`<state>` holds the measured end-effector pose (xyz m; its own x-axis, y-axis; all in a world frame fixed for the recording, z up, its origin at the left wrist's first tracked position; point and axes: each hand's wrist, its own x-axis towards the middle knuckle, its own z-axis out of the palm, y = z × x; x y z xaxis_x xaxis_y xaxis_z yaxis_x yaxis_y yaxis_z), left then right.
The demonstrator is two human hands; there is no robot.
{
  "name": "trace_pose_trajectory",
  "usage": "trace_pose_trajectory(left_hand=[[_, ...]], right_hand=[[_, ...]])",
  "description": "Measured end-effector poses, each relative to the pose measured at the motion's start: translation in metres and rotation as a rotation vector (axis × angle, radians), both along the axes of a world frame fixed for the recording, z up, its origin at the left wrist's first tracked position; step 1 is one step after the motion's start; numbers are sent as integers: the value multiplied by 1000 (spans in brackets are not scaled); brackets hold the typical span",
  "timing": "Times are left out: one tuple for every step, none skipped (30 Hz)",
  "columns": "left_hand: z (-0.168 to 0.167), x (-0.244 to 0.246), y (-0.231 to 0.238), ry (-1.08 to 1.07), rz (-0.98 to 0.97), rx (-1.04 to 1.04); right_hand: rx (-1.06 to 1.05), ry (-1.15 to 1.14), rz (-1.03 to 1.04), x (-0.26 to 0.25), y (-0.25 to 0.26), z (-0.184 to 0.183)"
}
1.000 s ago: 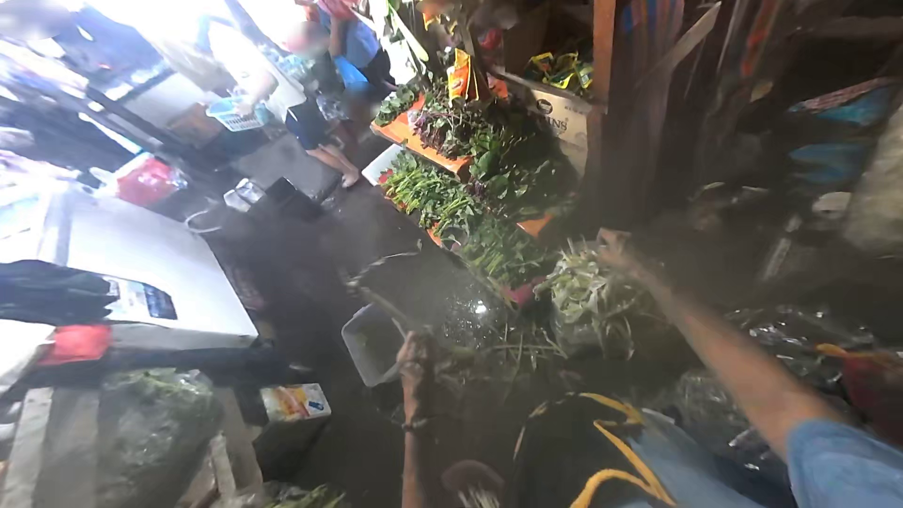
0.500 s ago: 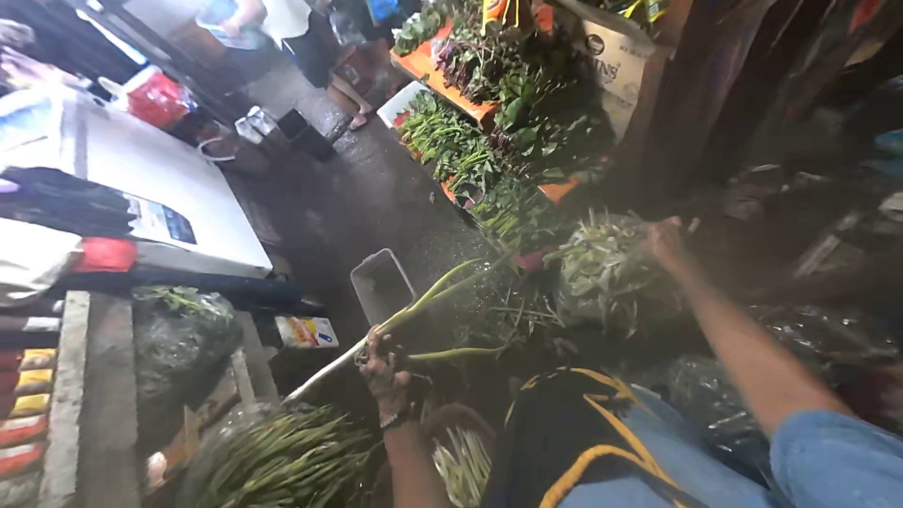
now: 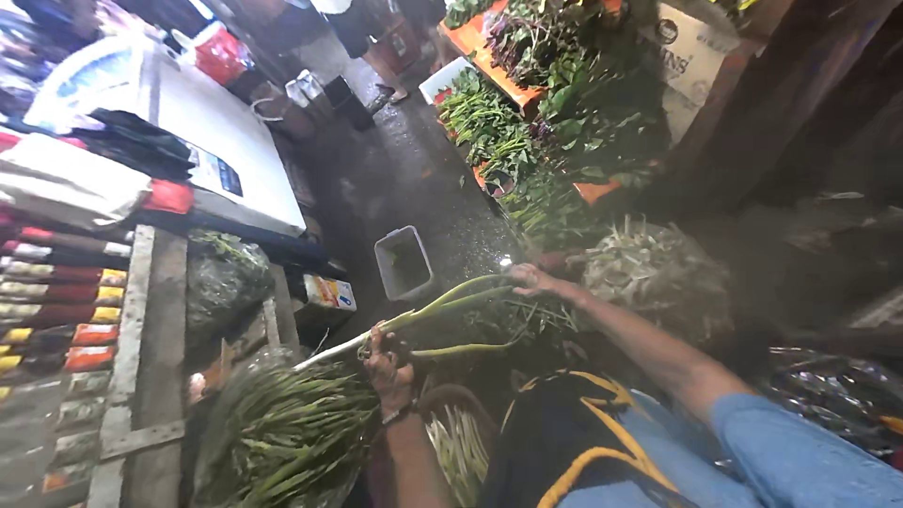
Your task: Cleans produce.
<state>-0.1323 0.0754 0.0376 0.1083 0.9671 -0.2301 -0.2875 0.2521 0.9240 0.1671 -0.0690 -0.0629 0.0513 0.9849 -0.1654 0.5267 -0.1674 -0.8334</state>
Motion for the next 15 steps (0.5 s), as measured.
trace_pose_trajectory(left_hand=[[1,-4,1,3,21,-2],[-1,-10,2,-1,44,-2],[-2,-15,3,0,62,-6],[-5,-19,2,-1,80,-9],[-6,-22,1,3,99,-17],[-8,-24,0,8,114,-26],[-9,-25,-2,13,128,-35],[-10,-26,-3,23,148,-39],[-10,-25,-4,40,174,-45],[-10,-25,-5,60,201,-47],[-11,-24,-5,77,217,-43],[-13,-23,-6,92,215,-37],[-15,-21,-6,103,205,-32],[-17,-21,-7,117,193,-30],[-18,-22,-7,128,188,-31]], right_hand=[[20,75,29,0,-1,2],[57,159,55,1,-5,1],[91,233,78,3,-8,-1],[115,284,96,5,-11,-2],[114,308,114,6,-14,1],[98,306,134,6,-17,7],[76,285,154,6,-21,15],[52,250,175,5,-24,24],[48,204,186,3,-27,31],[82,157,176,1,-30,32],[115,108,148,-2,-33,34],[161,57,109,-5,-36,33],[196,21,66,-7,-38,32],[223,-2,20,-8,-40,30],[253,-47,-25,-6,-42,26]])
